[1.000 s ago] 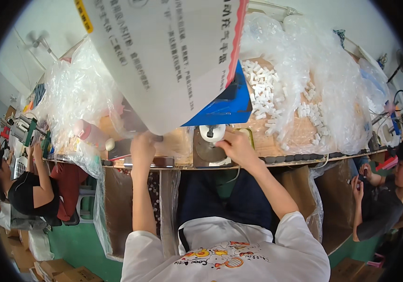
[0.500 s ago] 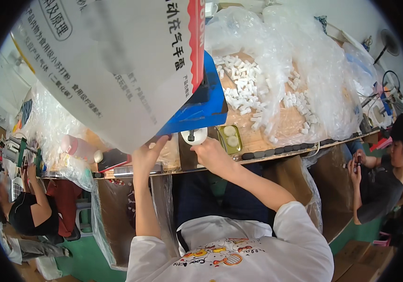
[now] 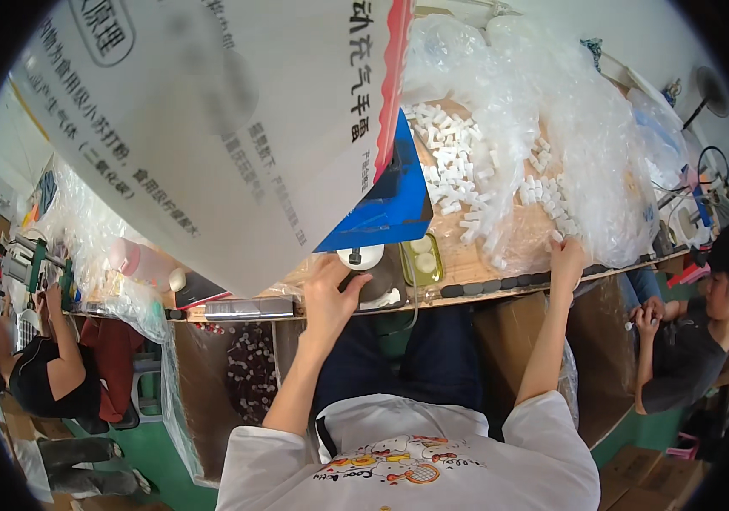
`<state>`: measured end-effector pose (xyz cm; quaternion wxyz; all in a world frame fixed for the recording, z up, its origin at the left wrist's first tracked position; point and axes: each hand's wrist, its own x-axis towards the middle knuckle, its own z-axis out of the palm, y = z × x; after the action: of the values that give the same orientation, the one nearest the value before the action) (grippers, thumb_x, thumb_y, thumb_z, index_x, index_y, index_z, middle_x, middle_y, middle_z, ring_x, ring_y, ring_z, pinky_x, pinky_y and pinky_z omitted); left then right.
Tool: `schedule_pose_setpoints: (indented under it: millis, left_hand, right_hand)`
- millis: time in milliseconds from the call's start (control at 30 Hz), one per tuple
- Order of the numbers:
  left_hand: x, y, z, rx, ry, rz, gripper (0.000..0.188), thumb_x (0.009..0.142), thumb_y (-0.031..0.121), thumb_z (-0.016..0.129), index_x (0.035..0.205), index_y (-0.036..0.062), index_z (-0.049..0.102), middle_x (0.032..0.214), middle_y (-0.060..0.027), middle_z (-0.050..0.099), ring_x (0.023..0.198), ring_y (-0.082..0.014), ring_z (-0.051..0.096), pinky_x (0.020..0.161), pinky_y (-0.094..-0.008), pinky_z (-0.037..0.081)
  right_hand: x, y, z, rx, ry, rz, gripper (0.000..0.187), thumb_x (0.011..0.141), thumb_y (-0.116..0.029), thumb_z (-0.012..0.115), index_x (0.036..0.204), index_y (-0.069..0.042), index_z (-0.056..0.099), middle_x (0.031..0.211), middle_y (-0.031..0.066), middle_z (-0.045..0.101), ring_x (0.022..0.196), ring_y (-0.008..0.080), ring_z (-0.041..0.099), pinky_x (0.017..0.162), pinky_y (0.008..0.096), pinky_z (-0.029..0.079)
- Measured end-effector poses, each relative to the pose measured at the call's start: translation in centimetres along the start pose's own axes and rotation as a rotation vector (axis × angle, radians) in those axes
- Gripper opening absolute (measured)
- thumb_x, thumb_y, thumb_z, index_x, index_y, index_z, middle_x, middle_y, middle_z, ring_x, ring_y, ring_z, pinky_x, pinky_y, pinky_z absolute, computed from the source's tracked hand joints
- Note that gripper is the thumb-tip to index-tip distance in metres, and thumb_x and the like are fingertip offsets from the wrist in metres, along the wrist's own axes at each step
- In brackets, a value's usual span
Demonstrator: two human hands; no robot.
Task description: The person repeatedly takes small plastic pieces from a pile, positions items onto a circular base fixture, and presses the pieces together by hand.
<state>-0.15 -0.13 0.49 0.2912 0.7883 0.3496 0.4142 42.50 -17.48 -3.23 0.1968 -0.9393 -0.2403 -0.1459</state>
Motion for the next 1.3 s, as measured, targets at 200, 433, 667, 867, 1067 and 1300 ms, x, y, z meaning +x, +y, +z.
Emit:
schedule_pose_setpoints:
  millis: [200,433,667,867,1067,1300]
  left_hand:
    - [-1.0,0.0,1.2,0.062,0.212,0.060,0.030,0.068,0.006,0.087,0.095,0.0033,0.075,0.084,-0.0118,0.071,0.080,-0.0301,0.066,0.071,-0.0392,0.050]
    - [1.3,-0.7,-0.5,-0.223,-0.154,-0.386,0.029,0.070,0.008,0.087,0.097,0.0025,0.077,0.084,-0.0124,0.073,0.076,-0.0310,0.067,0.075,-0.0380,0.051]
    - [-0.1,0.6,0.6,0.121,0.123,0.038,0.024,0.071,0.009,0.085,0.094,0.0039,0.078,0.087,-0.0138,0.073,0.083,-0.0315,0.067,0.074,-0.0410,0.050]
    - [-0.5,1.0,0.3,0.048,0.027,-0.179,0.022,0.073,0.005,0.083,0.093,0.0007,0.076,0.095,-0.0162,0.073,0.094,-0.0336,0.066,0.080,-0.0421,0.049]
    - [-2.4,-1.6,-0.2,-0.212,0.021,-0.138,0.054,0.075,0.008,0.084,0.125,-0.0025,0.064,0.115,-0.0186,0.069,0.111,-0.0275,0.067,0.093,-0.0393,0.050]
    - [-0.2,0.7,-0.1,-0.024,0.023,-0.125,0.028,0.076,0.007,0.081,0.102,0.0006,0.075,0.105,-0.0167,0.071,0.100,-0.0360,0.067,0.087,-0.0405,0.052]
  right_hand:
    - [-4.7,-7.5,-1.8,0.792,-0.015,-0.206,0.010,0.080,-0.006,0.074,0.083,0.000,0.067,0.096,0.0139,0.064,0.080,0.0319,0.062,0.074,0.0394,0.050]
    - [-12.3,-17.5,-1.3,0.611,-0.111,-0.830,0.007,0.080,-0.001,0.073,0.086,-0.001,0.071,0.102,0.0123,0.067,0.084,0.0301,0.065,0.075,0.0329,0.051]
    - [-16.4,-24.1,-2.9,1.414,-0.458,-0.357,0.014,0.081,-0.001,0.072,0.095,0.003,0.071,0.101,0.0135,0.071,0.093,0.0321,0.068,0.083,0.0390,0.053]
    - [-16.7,-25.4,-3.5,1.067,-0.107,-1.075,0.022,0.079,0.003,0.067,0.101,0.000,0.071,0.110,0.0152,0.069,0.103,0.0338,0.065,0.087,0.0399,0.052]
    - [-8.6,-20.4,0.0,0.741,-0.224,-0.536,0.029,0.078,0.000,0.066,0.106,-0.005,0.074,0.100,0.0152,0.070,0.099,0.0360,0.065,0.080,0.0402,0.055]
    - [-4.4,-18.7,4.5,0.380,-0.080,-0.802,0.014,0.074,-0.001,0.066,0.088,-0.004,0.069,0.093,0.0137,0.064,0.100,0.0350,0.061,0.082,0.0447,0.053]
